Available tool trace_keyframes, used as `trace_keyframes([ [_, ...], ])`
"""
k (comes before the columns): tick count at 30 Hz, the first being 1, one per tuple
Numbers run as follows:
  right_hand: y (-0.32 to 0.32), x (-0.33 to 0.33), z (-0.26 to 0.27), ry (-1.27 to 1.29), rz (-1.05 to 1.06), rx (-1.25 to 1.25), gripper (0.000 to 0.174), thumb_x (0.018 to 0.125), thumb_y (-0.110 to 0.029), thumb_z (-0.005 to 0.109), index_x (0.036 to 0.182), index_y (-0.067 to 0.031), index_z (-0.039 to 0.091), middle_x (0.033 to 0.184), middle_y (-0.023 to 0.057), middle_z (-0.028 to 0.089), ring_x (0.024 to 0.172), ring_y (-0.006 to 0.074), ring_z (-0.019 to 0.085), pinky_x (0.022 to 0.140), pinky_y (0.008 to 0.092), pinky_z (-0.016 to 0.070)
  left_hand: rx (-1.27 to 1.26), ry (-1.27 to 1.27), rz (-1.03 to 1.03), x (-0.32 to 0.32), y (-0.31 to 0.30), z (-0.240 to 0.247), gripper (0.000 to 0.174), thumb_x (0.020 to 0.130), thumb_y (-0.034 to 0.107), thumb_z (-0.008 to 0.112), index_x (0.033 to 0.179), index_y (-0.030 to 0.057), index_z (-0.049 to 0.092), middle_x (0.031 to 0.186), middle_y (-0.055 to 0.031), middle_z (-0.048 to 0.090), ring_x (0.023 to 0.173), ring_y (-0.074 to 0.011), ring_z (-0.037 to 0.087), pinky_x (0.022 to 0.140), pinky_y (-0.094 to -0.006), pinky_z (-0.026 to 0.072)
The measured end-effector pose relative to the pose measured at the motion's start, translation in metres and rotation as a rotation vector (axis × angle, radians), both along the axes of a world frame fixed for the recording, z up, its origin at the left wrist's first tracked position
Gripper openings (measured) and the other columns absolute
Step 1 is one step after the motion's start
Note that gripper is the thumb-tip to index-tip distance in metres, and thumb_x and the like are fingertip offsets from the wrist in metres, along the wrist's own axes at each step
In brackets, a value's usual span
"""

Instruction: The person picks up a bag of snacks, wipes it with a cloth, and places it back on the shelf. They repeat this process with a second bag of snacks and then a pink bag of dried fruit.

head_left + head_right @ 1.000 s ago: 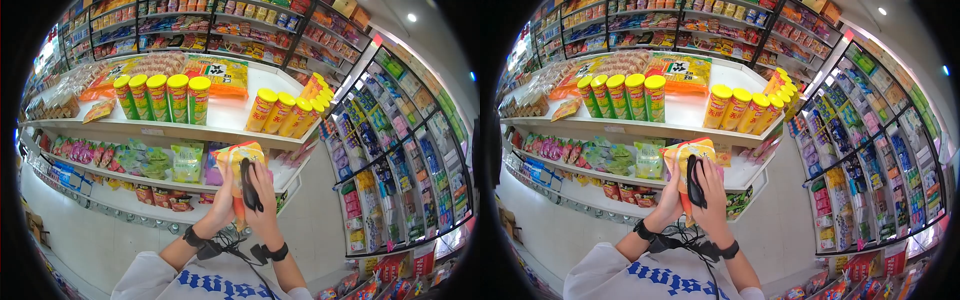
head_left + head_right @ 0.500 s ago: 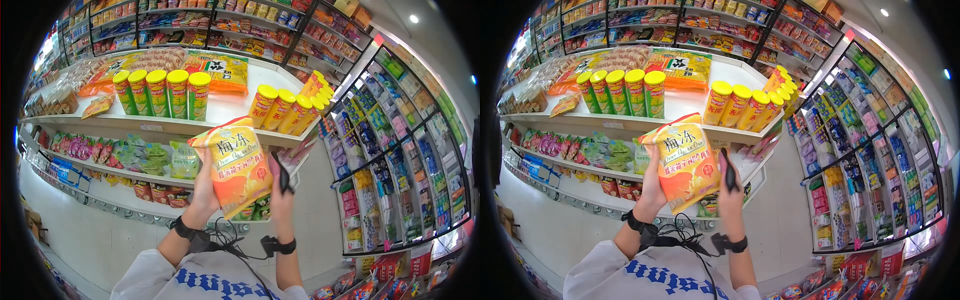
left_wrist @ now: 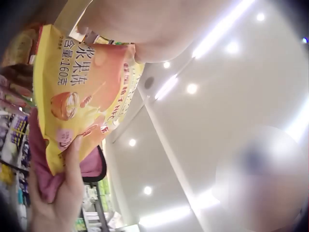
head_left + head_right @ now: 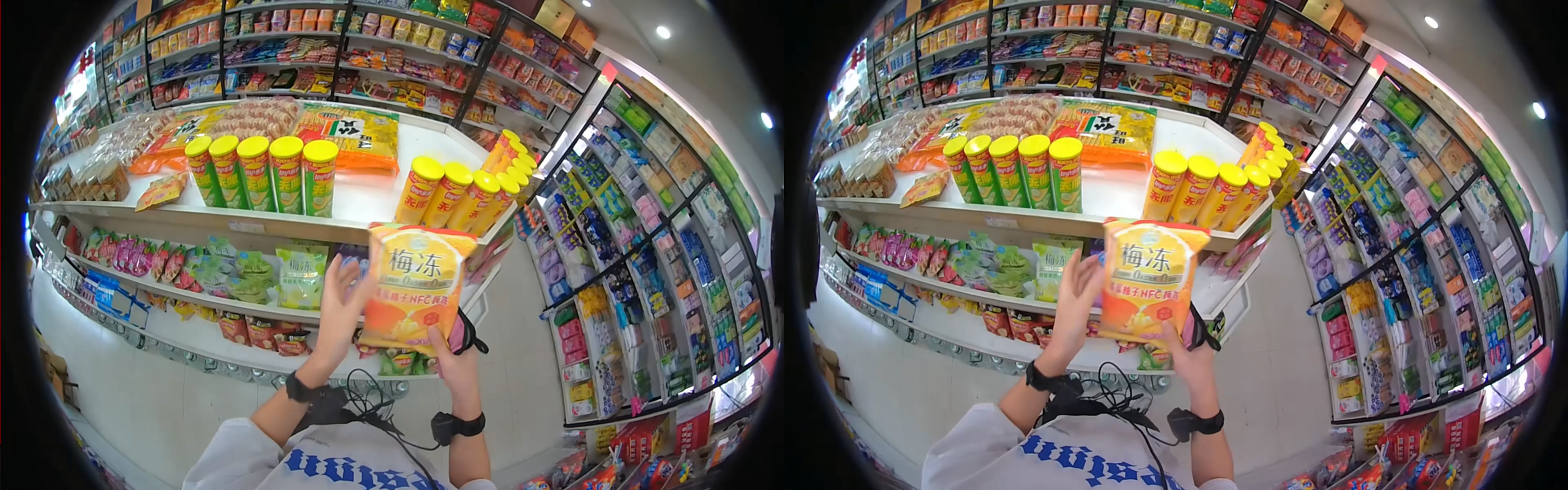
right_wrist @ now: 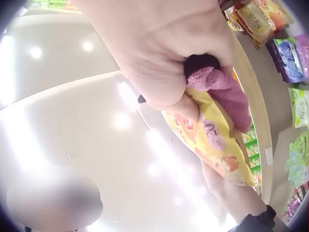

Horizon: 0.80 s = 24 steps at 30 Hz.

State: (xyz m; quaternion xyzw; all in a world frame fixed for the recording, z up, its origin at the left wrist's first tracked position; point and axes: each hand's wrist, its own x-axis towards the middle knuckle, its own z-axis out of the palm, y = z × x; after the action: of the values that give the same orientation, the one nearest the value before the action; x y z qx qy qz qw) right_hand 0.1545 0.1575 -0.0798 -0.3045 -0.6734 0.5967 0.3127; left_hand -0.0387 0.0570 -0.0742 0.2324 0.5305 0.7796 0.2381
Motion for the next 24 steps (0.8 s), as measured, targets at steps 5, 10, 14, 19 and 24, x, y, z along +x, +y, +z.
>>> trace_keyframes([
  [5, -0.017, -0.017, 0.035, -0.09, 0.026, 0.986, 0.073, 0.067, 0.017, 0.056, 0.139, 0.0041, 0.052, 0.142, 0.024, 0.053, 0.122, 0.0359, 0.061, 0.098, 0.0417, 0.0514, 0.154, 0.005, -0.295, 0.048, -0.007, 0.024, 0.074, 0.095, 0.016, 0.07, 0.154, 0.0067, 0.025, 0.147, -0.0112, 0.044, 0.136, -0.0203, 0.044, 0.11, -0.0341, 0.0392],
  [10, -0.036, -0.029, 0.024, -0.059, 0.23, 0.954, 0.075, 0.066, 0.019, 0.055, 0.14, 0.005, 0.05, 0.151, 0.0229, 0.044, 0.14, 0.0376, 0.044, 0.115, 0.0429, 0.0389, 0.198, -0.434, -0.236, 0.036, -0.003, 0.041, 0.049, 0.102, 0.032, 0.061, 0.141, 0.0092, 0.043, 0.133, -0.0058, 0.057, 0.118, -0.0169, 0.059, 0.098, -0.0356, 0.0489],
  [14, -0.027, -0.018, 0.024, 0.261, 0.249, 0.403, 0.053, 0.089, 0.013, 0.053, 0.141, 0.002, 0.051, 0.143, 0.0168, 0.056, 0.135, 0.0309, 0.052, 0.114, 0.0371, 0.0365, 0.249, -0.527, -0.258, 0.01, 0.0, 0.004, 0.054, 0.103, 0.047, 0.054, 0.142, 0.0101, 0.045, 0.14, -0.0071, 0.056, 0.124, -0.0216, 0.058, 0.104, -0.0394, 0.0475],
  [19, -0.002, -0.039, 0.021, 0.106, -0.308, 0.686, 0.037, 0.098, 0.001, 0.053, 0.136, 0.004, 0.055, 0.145, 0.017, 0.054, 0.133, 0.0289, 0.052, 0.111, 0.0366, 0.0378, 0.296, -0.619, -0.371, 0.007, -0.013, 0.009, 0.061, 0.102, 0.051, 0.052, 0.146, 0.0094, 0.042, 0.143, -0.0096, 0.054, 0.129, -0.0242, 0.056, 0.108, -0.0426, 0.0456],
  [24, -0.023, -0.076, -0.008, 0.131, -0.086, 0.582, 0.047, 0.097, -0.002, 0.054, 0.143, 0.0028, 0.048, 0.151, 0.0183, 0.046, 0.143, 0.0341, 0.041, 0.118, 0.0415, 0.0286, 0.39, -0.648, -0.368, 0.016, -0.018, 0.022, 0.064, 0.103, 0.055, 0.045, 0.147, 0.0082, 0.041, 0.144, -0.0122, 0.053, 0.131, -0.026, 0.053, 0.11, -0.0435, 0.0433],
])
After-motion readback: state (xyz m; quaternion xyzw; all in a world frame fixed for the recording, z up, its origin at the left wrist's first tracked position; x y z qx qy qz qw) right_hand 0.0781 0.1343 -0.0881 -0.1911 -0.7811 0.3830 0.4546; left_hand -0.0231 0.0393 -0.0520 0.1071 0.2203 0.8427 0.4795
